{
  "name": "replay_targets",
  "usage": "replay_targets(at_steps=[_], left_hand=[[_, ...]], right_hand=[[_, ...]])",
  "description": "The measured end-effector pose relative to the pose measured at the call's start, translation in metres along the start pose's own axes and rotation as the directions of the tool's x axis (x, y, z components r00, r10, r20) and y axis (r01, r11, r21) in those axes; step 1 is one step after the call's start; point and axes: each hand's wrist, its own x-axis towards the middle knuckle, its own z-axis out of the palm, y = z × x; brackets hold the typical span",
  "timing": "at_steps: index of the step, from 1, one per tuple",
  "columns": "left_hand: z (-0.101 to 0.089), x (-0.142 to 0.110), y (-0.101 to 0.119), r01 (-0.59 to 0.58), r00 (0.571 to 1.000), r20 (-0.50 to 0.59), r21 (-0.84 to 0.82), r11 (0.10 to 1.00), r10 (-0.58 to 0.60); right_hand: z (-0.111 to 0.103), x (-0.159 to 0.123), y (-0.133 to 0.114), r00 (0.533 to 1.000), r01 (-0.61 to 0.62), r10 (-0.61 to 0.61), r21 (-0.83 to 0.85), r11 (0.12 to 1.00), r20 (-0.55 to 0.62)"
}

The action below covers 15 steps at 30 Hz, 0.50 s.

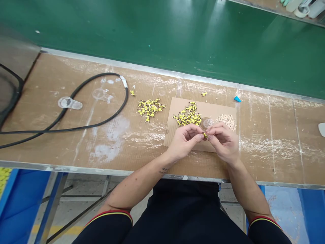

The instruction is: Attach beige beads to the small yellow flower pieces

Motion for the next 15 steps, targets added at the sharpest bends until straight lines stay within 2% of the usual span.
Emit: replay_targets(at_steps=[9, 15], left_hand=[[0.0015, -0.0017, -0.0002, -0.018, 1.000, -0.015, 0.017, 1.000, 0.019], [0.0012, -0.0042, -0.0037, -0.118, 0.992, -0.030, 0.148, 0.982, 0.123]], right_hand=[[0.0008, -0.0002, 0.0025, 1.000, 0.022, -0.022, -0.036, 0.999, -0.001], [0.0010, -0.0008, 0.0024, 0.999, 0.023, -0.025, -0.080, 0.997, -0.030]])
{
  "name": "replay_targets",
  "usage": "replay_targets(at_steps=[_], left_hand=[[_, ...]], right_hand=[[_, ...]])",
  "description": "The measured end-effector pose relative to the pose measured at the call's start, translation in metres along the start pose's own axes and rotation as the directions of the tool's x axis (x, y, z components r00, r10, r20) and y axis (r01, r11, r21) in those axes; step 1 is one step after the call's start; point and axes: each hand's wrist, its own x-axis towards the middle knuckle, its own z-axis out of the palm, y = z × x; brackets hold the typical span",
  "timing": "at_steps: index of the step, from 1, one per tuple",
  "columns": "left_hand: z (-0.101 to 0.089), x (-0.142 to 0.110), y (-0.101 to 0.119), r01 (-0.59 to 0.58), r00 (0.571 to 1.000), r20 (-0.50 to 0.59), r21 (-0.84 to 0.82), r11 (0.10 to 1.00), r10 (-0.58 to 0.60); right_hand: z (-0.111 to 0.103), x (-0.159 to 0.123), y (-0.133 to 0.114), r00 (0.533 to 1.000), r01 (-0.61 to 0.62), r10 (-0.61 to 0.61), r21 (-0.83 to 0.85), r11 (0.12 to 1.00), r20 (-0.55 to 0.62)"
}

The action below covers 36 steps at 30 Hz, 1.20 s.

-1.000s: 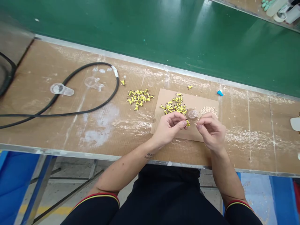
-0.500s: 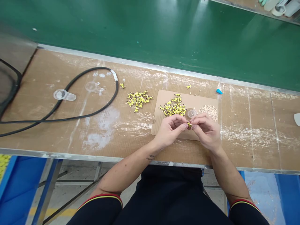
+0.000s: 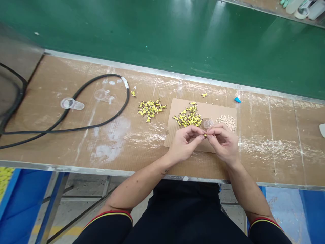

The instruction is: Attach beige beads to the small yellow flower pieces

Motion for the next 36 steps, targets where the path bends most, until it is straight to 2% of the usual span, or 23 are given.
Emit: replay_targets(at_steps=[6, 11, 20, 26, 29, 32, 36], left_hand=[[-0.0002, -0.0048, -0.0066, -0.134, 0.990, -0.022, 0.146, 0.980, 0.139], [-0.0017, -0.0046, -0.0034, -0.272, 0.960, 0.005, 0.271, 0.923, 0.281], [-0.0008, -0.0062, -0.0011, -0.482, 0.860, 0.062, 0.426, 0.766, 0.507], [-0.0019, -0.0047, 0.0003, -0.570, 0.794, 0.127, 0.497, 0.655, 0.595], [-0.0031, -0.0043, -0.0011, -0.586, 0.777, 0.145, 0.522, 0.620, 0.613], [-0.0026, -0.0045, -0.0028, -0.584, 0.777, 0.151, 0.534, 0.612, 0.611], [-0.0068, -0.0006, 0.0014, -0.557, 0.805, 0.173, 0.553, 0.620, 0.568]], right_hand=[[-0.0026, 0.0003, -0.0030, 1.000, -0.021, 0.021, 0.026, 0.999, 0.003], [-0.0044, 0.0002, -0.0034, 1.000, -0.025, 0.024, 0.080, 0.996, 0.019], [-0.0066, -0.0011, -0.0017, 0.996, -0.036, 0.026, 0.126, 0.991, 0.082], [-0.0074, -0.0021, -0.0008, 0.992, -0.046, 0.027, 0.164, 0.985, 0.120], [-0.0068, -0.0022, -0.0015, 0.991, -0.050, 0.029, 0.161, 0.986, 0.131], [-0.0057, -0.0011, -0.0032, 0.992, -0.055, 0.038, 0.143, 0.988, 0.122], [-0.0061, -0.0007, -0.0031, 0.995, -0.042, 0.031, 0.119, 0.992, 0.095]])
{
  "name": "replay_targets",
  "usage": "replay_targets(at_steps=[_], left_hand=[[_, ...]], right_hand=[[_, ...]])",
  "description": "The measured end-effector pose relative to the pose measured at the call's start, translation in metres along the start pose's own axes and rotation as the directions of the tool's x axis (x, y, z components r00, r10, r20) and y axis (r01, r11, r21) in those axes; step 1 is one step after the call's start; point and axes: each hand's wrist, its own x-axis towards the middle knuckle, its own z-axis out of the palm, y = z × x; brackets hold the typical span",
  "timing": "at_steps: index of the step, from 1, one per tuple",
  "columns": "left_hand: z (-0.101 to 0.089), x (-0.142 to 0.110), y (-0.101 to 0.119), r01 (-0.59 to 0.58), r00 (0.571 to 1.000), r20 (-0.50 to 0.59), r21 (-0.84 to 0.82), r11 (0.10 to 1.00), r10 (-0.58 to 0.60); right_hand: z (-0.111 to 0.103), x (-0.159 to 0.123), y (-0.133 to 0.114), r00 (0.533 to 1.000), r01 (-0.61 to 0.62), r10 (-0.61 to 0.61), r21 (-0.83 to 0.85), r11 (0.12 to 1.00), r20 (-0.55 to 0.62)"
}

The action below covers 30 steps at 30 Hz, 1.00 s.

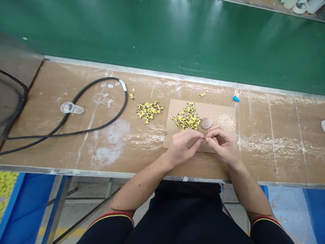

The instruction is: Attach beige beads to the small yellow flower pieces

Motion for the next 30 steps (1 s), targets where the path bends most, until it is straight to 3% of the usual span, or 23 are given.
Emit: replay_targets(at_steps=[3, 6, 10, 12, 14, 16, 18, 21, 23, 26, 30], left_hand=[[-0.019, 0.009, -0.010, 0.059, 0.998, -0.009, 0.136, 0.989, -0.058], [-0.051, 0.015, -0.029, 0.234, 0.970, -0.148, 0.368, 0.900, -0.191], [-0.088, 0.014, -0.056, 0.518, 0.855, -0.315, 0.571, 0.637, -0.413], [-0.096, 0.012, -0.066, 0.604, 0.790, -0.369, 0.605, 0.519, -0.490], [-0.096, 0.012, -0.072, 0.642, 0.757, -0.413, 0.612, 0.462, -0.506], [-0.090, 0.015, -0.070, 0.633, 0.774, -0.461, 0.596, 0.495, -0.435], [-0.082, 0.017, -0.056, 0.545, 0.822, -0.504, 0.560, 0.624, -0.266], [-0.064, 0.017, -0.012, 0.203, 0.882, -0.470, 0.451, 0.869, 0.038], [-0.049, 0.013, 0.025, -0.013, 0.920, -0.367, 0.319, 0.948, 0.136], [-0.026, 0.006, 0.069, -0.098, 0.930, -0.336, 0.165, 0.981, 0.150], [-0.005, 0.001, 0.086, -0.032, 0.947, -0.320, -0.056, 0.998, 0.013]], right_hand=[[-0.002, -0.003, 0.002, 0.999, -0.030, 0.033, 0.129, 0.991, -0.020], [-0.006, -0.008, 0.003, 0.992, -0.106, 0.120, 0.293, 0.950, -0.031], [-0.010, -0.009, 0.002, 0.984, -0.167, 0.176, 0.448, 0.878, 0.022], [-0.011, -0.008, -0.001, 0.984, -0.171, 0.170, 0.527, 0.832, 0.052], [-0.011, -0.006, -0.007, 0.986, -0.160, 0.152, 0.595, 0.788, 0.065], [-0.011, -0.006, -0.014, 0.990, -0.137, 0.126, 0.644, 0.753, 0.064], [-0.009, -0.010, -0.023, 0.994, -0.106, 0.100, 0.671, 0.734, 0.048], [0.000, -0.023, -0.035, 0.998, -0.025, 0.055, 0.669, 0.743, -0.024], [0.011, -0.036, -0.040, 0.996, 0.057, 0.003, 0.626, 0.777, -0.094], [0.030, -0.056, -0.045, 0.968, 0.215, -0.116, 0.505, 0.836, -0.221], [0.046, -0.072, -0.045, 0.922, 0.335, -0.250, 0.284, 0.899, -0.295]])
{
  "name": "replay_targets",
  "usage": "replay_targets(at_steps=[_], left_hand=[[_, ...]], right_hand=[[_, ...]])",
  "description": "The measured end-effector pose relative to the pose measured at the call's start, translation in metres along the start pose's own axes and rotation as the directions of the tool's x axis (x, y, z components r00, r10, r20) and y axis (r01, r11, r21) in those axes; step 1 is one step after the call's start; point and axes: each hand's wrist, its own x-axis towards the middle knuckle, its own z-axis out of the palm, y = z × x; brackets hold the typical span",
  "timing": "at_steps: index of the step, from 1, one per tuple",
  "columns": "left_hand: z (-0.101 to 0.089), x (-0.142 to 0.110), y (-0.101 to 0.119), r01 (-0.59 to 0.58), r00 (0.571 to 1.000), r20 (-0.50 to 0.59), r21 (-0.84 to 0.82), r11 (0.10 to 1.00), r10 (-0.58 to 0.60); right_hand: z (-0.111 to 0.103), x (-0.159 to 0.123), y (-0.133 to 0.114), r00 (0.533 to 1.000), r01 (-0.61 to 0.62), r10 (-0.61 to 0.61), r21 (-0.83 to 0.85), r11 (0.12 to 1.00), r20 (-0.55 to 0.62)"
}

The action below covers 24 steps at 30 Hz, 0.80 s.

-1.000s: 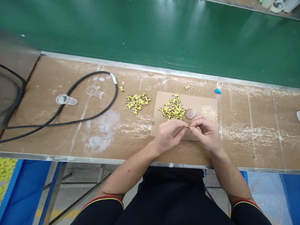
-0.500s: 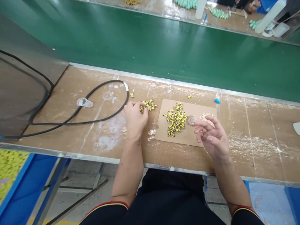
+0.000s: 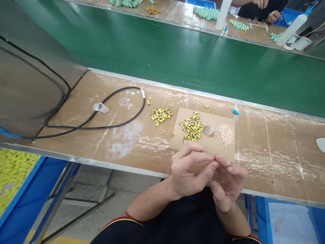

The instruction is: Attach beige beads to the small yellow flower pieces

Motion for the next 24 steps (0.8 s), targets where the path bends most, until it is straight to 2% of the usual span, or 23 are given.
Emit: replay_targets(at_steps=[4, 8, 20, 24], left_hand=[[0.005, -0.005, 0.000, 0.072, 0.997, -0.034, -0.061, 0.996, -0.074], [0.004, -0.006, 0.006, 0.098, 0.995, -0.030, -0.050, 0.994, -0.100], [0.007, -0.007, 0.012, 0.091, 0.996, 0.009, -0.070, 0.993, -0.090], [0.008, -0.006, 0.011, 0.070, 0.997, -0.003, -0.051, 0.996, -0.071]], right_hand=[[-0.003, -0.003, 0.005, 0.987, 0.159, -0.151, -0.223, 0.962, 0.052], [-0.010, -0.003, 0.010, 0.973, 0.230, -0.214, -0.365, 0.902, 0.084], [-0.016, -0.012, 0.007, 0.948, 0.318, -0.274, -0.432, 0.844, 0.164], [-0.016, -0.017, 0.009, 0.957, 0.288, -0.246, -0.421, 0.860, 0.153]])
